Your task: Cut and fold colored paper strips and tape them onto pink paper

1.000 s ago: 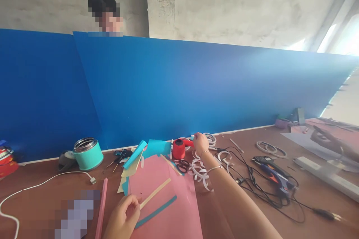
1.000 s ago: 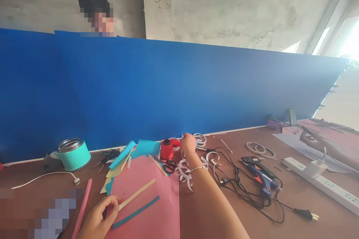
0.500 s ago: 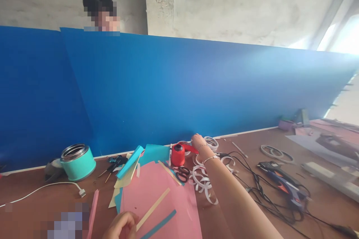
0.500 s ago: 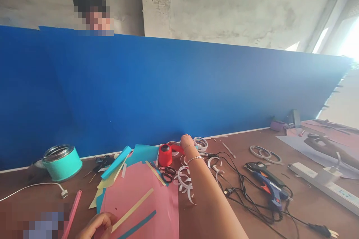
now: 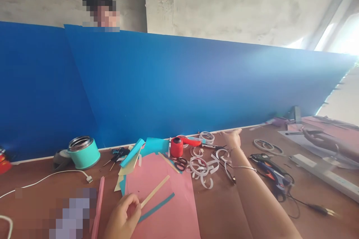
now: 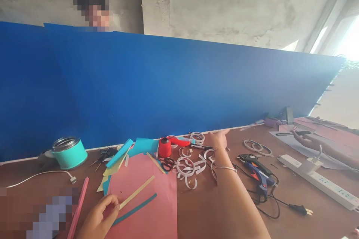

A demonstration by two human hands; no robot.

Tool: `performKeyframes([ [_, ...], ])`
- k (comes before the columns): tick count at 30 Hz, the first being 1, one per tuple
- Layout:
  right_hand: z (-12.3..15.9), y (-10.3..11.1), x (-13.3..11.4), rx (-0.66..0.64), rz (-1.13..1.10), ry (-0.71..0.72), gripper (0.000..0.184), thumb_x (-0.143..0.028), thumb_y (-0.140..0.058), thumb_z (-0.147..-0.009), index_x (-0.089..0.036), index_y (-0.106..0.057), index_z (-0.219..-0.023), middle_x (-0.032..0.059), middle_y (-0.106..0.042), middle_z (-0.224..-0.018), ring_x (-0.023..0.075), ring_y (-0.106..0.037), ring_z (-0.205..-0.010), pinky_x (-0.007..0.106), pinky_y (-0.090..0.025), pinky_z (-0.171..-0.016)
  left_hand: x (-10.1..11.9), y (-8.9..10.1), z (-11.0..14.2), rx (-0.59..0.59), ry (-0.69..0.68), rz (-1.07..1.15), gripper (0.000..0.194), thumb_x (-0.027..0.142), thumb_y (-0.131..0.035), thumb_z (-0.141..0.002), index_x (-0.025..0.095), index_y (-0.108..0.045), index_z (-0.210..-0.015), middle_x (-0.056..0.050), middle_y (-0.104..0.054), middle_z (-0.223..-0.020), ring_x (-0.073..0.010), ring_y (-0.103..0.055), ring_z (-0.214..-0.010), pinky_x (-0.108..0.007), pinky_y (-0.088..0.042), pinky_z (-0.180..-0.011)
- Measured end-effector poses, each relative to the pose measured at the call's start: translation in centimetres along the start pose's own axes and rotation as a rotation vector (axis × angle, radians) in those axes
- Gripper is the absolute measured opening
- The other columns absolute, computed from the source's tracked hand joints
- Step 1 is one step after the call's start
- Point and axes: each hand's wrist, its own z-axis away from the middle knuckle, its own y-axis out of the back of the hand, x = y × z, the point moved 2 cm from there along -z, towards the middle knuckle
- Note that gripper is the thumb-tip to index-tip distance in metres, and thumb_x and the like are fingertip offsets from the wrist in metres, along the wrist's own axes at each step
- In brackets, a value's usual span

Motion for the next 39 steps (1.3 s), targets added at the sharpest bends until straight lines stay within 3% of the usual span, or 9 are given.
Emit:
performKeyframes([
  [5,9.1,-3.0,-4.1,-0.420,-0.169,0.315,0.024,-0.026,-0.053,-0.074,-0.020,-0.071,-0.088,0.0022,-0.070,-0.078,0.0180,-0.063,-0.073,0.024,-0.046,-0.067,0.6,0.6,-0.3,-0.043,0.016,0.056,0.020,0.035,-0.043,-0.078,0.021,-0.048,-0.064,-0.003,-0.066,-0.085,-0.0199,-0.060,-0.086,-0.027,-0.048,-0.078],
  [8,16.9,-4.1,-7.2,-0.852,-0.409,0.706,0.035,-0.015,-0.045,-0.073,-0.020,-0.071,-0.095,0.0032,-0.071,-0.091,0.0188,-0.063,-0.080,0.027,-0.048,-0.073,1.0,0.9,-0.4,-0.055,0.005,0.100,0.019,0.035,-0.044,-0.078,0.021,-0.051,-0.066,-0.004,-0.067,-0.093,-0.0208,-0.059,-0.097,-0.028,-0.045,-0.086],
  [10,20.6,-4.4,-8.6,-0.990,-0.467,0.878,0.057,-0.006,-0.045,-0.065,-0.021,-0.062,-0.117,0.0044,-0.061,-0.120,0.0209,-0.056,-0.107,0.030,-0.043,-0.091,1.2,1.1,-0.4,-0.075,-0.018,0.118,0.019,0.034,-0.044,-0.080,0.021,-0.051,-0.067,-0.004,-0.066,-0.097,-0.0207,-0.057,-0.101,-0.029,-0.043,-0.090],
  [12,22.7,-4.6,-9.5,-1.105,-0.416,0.961,0.064,-0.005,-0.049,-0.061,-0.023,-0.058,-0.121,0.0043,-0.056,-0.128,0.0224,-0.046,-0.120,0.032,-0.038,-0.098,1.3,1.2,-0.3,-0.089,-0.043,0.128,0.019,0.034,-0.043,-0.081,0.021,-0.051,-0.068,-0.005,-0.065,-0.099,-0.0206,-0.056,-0.103,-0.029,-0.042,-0.091],
  [16,22.2,-4.5,-9.8,-1.158,-0.357,0.851,0.026,-0.016,-0.055,-0.070,-0.019,-0.072,-0.090,0.0052,-0.069,-0.093,0.0198,-0.062,-0.087,0.028,-0.047,-0.079,1.1,1.5,-0.3,-0.049,-0.065,0.123,0.018,0.032,-0.043,-0.081,0.021,-0.048,-0.068,-0.005,-0.062,-0.094,-0.0203,-0.055,-0.098,-0.030,-0.042,-0.088],
  [18,21.1,-4.1,-9.4,-1.170,-0.416,0.763,0.020,-0.022,-0.056,-0.073,-0.018,-0.073,-0.085,0.0043,-0.070,-0.086,0.0180,-0.062,-0.079,0.026,-0.047,-0.071,0.9,1.7,-0.5,-0.035,-0.054,0.100,0.018,0.032,-0.042,-0.080,0.021,-0.046,-0.067,-0.003,-0.059,-0.083,-0.0192,-0.055,-0.087,-0.029,-0.043,-0.082],
  [23,19.8,-4.0,-7.4,-1.123,-0.445,0.682,0.021,-0.020,-0.053,-0.075,-0.017,-0.073,-0.080,0.0041,-0.069,-0.082,0.0169,-0.060,-0.077,0.024,-0.045,-0.068,1.0,2.1,-0.8,-0.111,0.089,0.052,0.021,0.036,-0.041,-0.076,0.020,-0.044,-0.063,0.001,-0.048,-0.067,-0.0155,-0.047,-0.067,-0.025,-0.039,-0.064],
  [29,20.9,-6.0,-5.8,-1.124,-0.449,0.438,0.020,-0.015,-0.053,-0.067,-0.013,-0.069,-0.078,0.0018,-0.064,-0.063,0.0126,-0.056,-0.059,0.021,-0.041,-0.054,1.7,2.6,-0.7,-0.185,0.227,0.022,0.018,0.034,-0.044,-0.070,0.020,-0.044,-0.059,0.002,-0.049,-0.065,-0.0154,-0.048,-0.067,-0.024,-0.039,-0.064],
  [39,21.2,-6.3,-5.3,-1.113,-0.366,0.476,0.022,-0.012,-0.050,-0.065,-0.014,-0.070,-0.075,0.0008,-0.062,-0.061,0.0100,-0.051,-0.055,0.018,-0.035,-0.048,1.4,2.3,-0.7,-0.227,0.254,-0.065,0.011,0.027,-0.044,-0.066,0.020,-0.048,-0.058,0.001,-0.055,-0.067,-0.0158,-0.052,-0.068,-0.025,-0.039,-0.064],
])
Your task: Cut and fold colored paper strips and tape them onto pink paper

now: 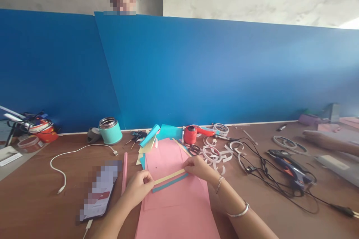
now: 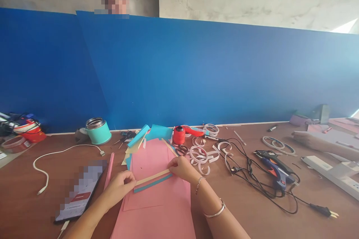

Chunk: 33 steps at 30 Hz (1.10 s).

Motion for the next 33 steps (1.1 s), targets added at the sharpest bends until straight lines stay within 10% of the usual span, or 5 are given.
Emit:
performKeyframes([
  [33,0.1,-0.4,-0.3,0.025,0.138,0.015,0.028,0.000,-0.046,-0.059,-0.016,-0.054,-0.080,-0.0022,-0.059,-0.067,0.0108,-0.053,-0.064,0.018,-0.035,-0.054,-0.8,-0.4,-0.1,-0.033,-0.044,-0.124,0.012,0.017,-0.045,-0.061,0.021,-0.036,-0.054,0.001,-0.055,-0.073,-0.0170,-0.053,-0.079,-0.026,-0.036,-0.067],
])
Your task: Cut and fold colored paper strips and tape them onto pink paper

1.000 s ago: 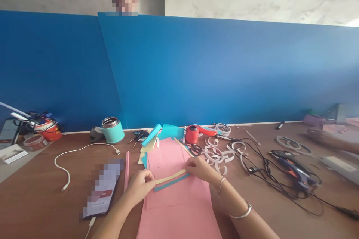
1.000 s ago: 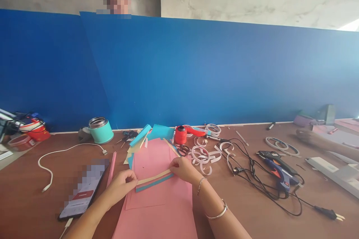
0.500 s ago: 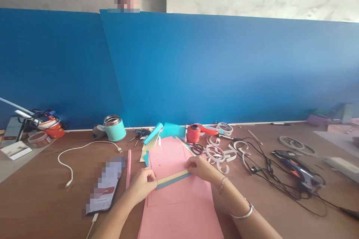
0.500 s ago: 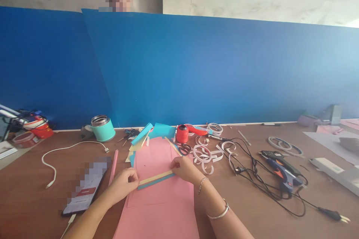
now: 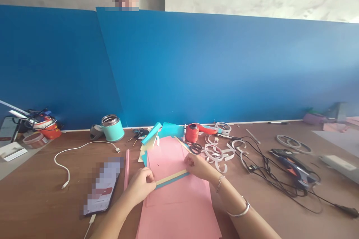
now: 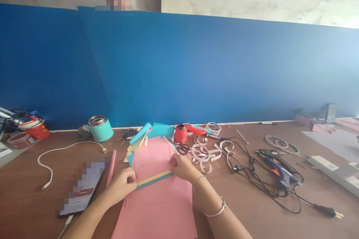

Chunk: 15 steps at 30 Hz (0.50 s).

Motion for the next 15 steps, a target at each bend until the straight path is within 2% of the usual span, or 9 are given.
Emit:
performKeyframes([
  [7,0.28,0.16,-0.80,0.015,0.020,-0.012,0.032,0.002,-0.046,-0.056,-0.017,-0.052,-0.081,-0.0039,-0.056,-0.064,0.0101,-0.051,-0.062,0.018,-0.032,-0.053,0.45,0.14,0.12,-0.007,0.004,-0.010,0.014,0.017,-0.045,-0.061,0.021,-0.034,-0.054,0.001,-0.053,-0.073,-0.0176,-0.052,-0.079,-0.027,-0.036,-0.068],
  [15,0.23,0.25,-0.47,-0.006,-0.027,-0.032,0.029,0.000,-0.049,-0.057,-0.017,-0.051,-0.080,-0.0054,-0.052,-0.061,0.0085,-0.046,-0.057,0.017,-0.029,-0.048,0.39,0.55,0.09,-0.046,0.026,0.022,0.015,0.016,-0.044,-0.063,0.020,-0.034,-0.053,0.001,-0.052,-0.074,-0.0144,-0.051,-0.070,-0.025,-0.035,-0.062],
])
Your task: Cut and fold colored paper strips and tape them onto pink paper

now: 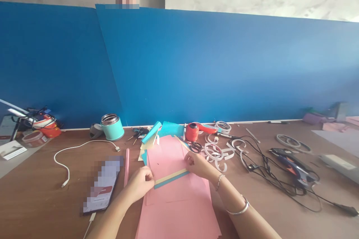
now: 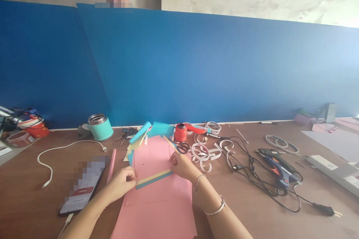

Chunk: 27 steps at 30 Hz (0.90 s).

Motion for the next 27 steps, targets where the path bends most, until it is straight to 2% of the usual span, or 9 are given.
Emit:
performKeyframes([
  [7,0.13,0.06,-0.24,-0.004,-0.016,-0.016,0.029,0.001,-0.048,-0.057,-0.016,-0.052,-0.080,-0.0051,-0.053,-0.061,0.0087,-0.047,-0.057,0.017,-0.030,-0.048,0.05,0.18,0.01,-0.027,-0.005,0.025,0.019,0.016,-0.045,-0.064,0.019,-0.033,-0.050,0.001,-0.053,-0.076,-0.0135,-0.051,-0.070,-0.025,-0.036,-0.063],
  [27,0.31,0.26,-0.77,0.017,0.047,-0.006,0.032,0.001,-0.048,-0.056,-0.017,-0.053,-0.083,-0.0042,-0.055,-0.062,0.0101,-0.050,-0.060,0.017,-0.031,-0.049,-0.13,-0.30,-0.01,0.013,-0.025,-0.063,0.013,0.016,-0.046,-0.064,0.020,-0.037,-0.055,0.000,-0.054,-0.079,-0.0173,-0.054,-0.080,-0.026,-0.038,-0.067],
])
